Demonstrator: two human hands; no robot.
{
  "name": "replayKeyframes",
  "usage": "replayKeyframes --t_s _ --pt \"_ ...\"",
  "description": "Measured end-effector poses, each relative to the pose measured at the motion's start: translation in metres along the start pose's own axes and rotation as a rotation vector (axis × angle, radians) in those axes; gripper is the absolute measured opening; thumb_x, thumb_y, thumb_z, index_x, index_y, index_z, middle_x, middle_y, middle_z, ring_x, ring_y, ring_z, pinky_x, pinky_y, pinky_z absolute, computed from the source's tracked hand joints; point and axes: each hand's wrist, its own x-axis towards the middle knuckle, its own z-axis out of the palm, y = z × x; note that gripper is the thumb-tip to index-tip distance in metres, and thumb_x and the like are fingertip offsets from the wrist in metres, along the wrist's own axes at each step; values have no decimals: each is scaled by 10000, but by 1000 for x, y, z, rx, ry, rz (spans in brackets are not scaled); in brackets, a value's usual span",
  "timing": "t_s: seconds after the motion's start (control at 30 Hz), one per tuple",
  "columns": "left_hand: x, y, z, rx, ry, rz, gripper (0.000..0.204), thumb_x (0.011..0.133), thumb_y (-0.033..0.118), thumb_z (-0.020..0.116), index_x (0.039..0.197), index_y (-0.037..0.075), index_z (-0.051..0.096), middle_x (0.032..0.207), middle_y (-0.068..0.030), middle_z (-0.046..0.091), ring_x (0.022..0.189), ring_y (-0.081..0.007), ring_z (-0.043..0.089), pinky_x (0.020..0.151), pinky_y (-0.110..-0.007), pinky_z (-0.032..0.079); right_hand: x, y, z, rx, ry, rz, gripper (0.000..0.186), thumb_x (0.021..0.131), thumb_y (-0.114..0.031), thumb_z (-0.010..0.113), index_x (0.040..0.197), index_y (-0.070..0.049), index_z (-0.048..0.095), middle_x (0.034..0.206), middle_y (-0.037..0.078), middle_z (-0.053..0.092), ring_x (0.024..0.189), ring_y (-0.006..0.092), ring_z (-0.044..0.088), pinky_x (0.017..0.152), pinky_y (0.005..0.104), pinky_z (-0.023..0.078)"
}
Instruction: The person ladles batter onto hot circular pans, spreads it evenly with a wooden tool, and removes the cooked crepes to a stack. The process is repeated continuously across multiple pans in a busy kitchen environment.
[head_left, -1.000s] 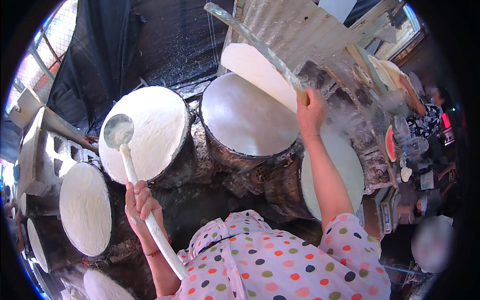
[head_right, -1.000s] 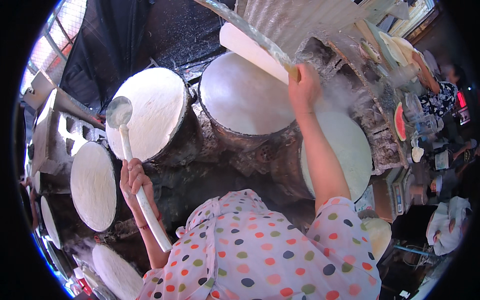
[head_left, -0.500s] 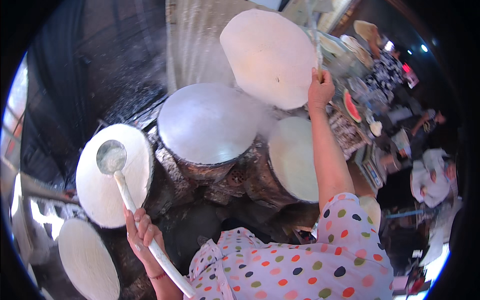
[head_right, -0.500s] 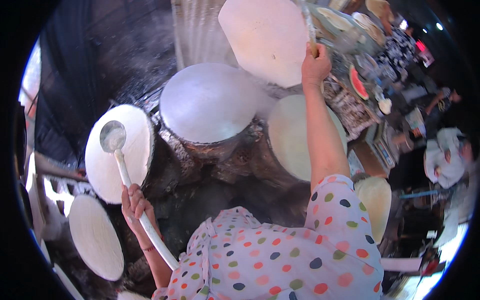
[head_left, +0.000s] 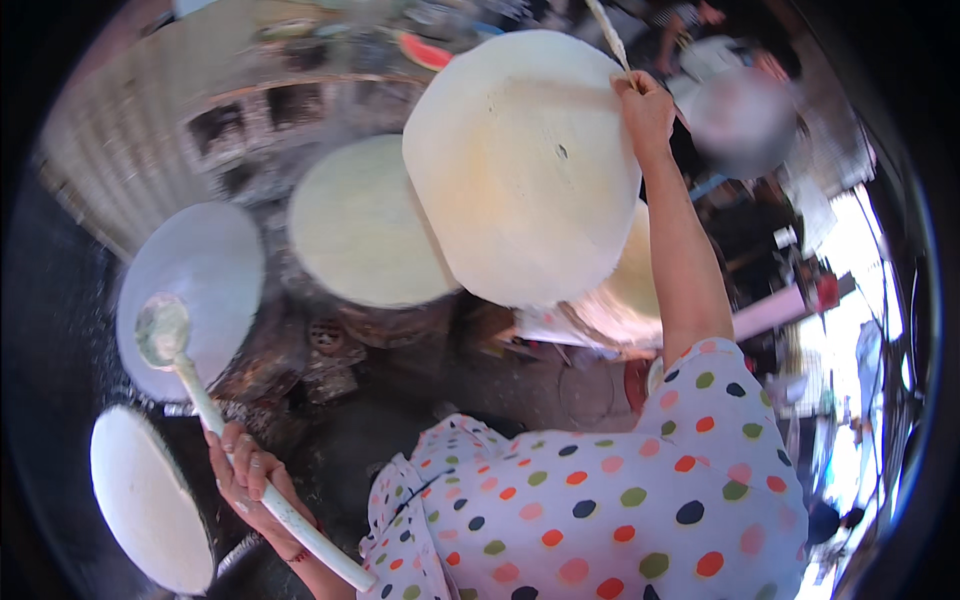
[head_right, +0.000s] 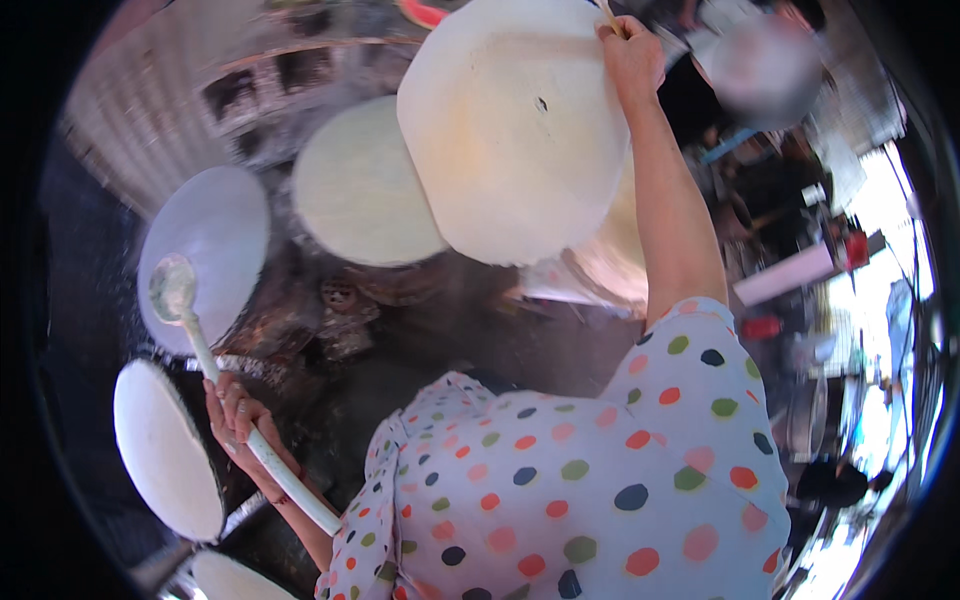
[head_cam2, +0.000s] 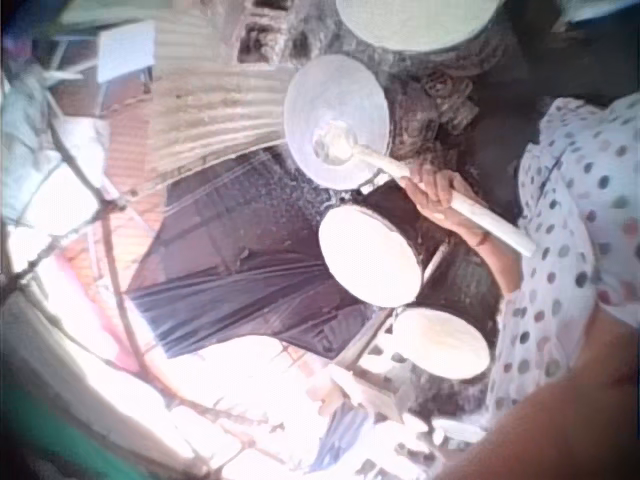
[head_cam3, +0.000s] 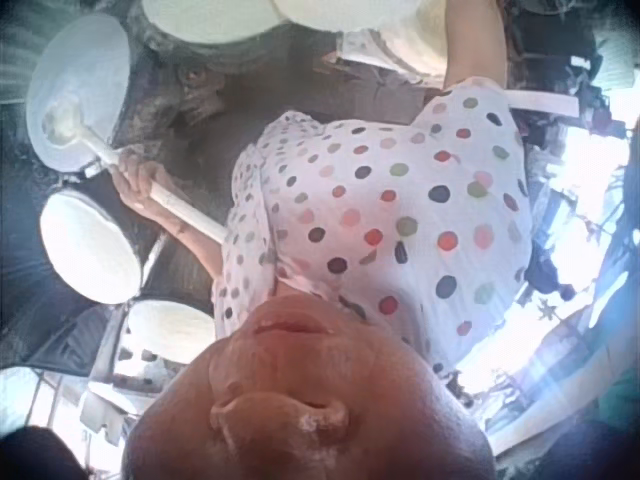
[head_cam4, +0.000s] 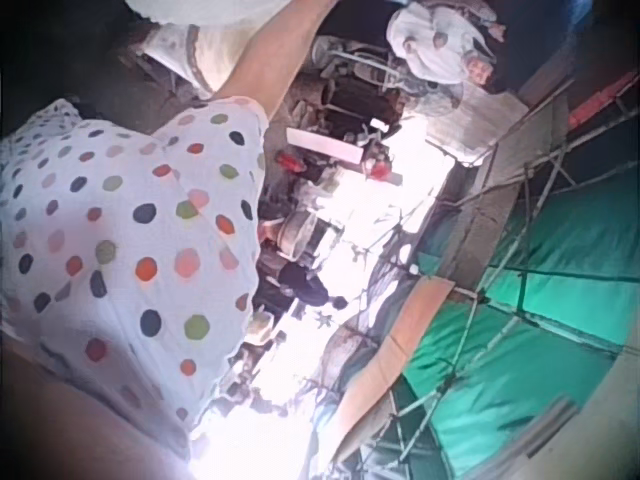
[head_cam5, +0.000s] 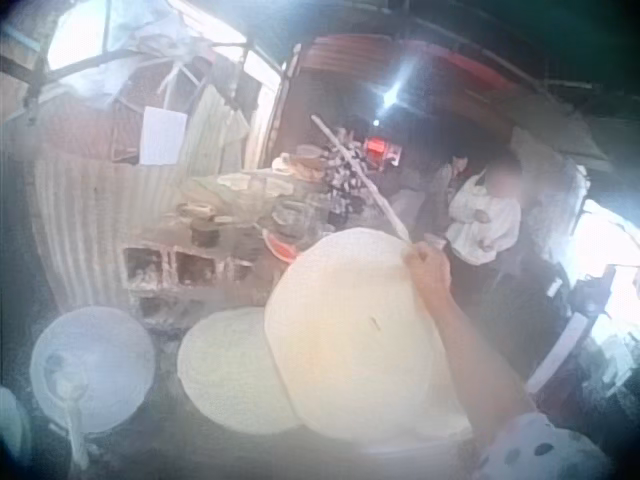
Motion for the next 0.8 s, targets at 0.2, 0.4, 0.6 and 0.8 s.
replayKeyframes --t_s 0.2,0.4,0.6,0.8 --pt "-20 -66 84 -106 -53 -143 210 1038 202 368 862 101 311 585 15 289 409 -61 254 339 -207 292 -26 169 -189 142 487 228 304 773 -279 700 904 -6 677 803 151 676 724 262 634 707 373 485" --pt "-38 -115 117 -47 -39 -101 209 1030 175 388 852 102 307 610 27 274 422 -49 261 332 -198 289 -190 301 -231 52 643 839 357 804 -264 645 1057 -13 662 981 183 680 869 322 648 783 413 487" --pt "-27 -132 114 16 -38 -108 190 1024 135 395 859 85 314 635 24 286 436 -48 287 328 -195 301 -225 312 -232 190 516 1205 371 780 -262 667 1059 -19 680 994 115 697 883 263 641 774 392 482" --pt "-19 -148 107 5 -54 -136 193 1022 129 395 856 79 311 704 -3 322 437 -57 304 335 -205 323 -249 325 -235 313 336 1223 244 775 -208 712 884 8 676 660 21 560 517 126 485 477 319 386"
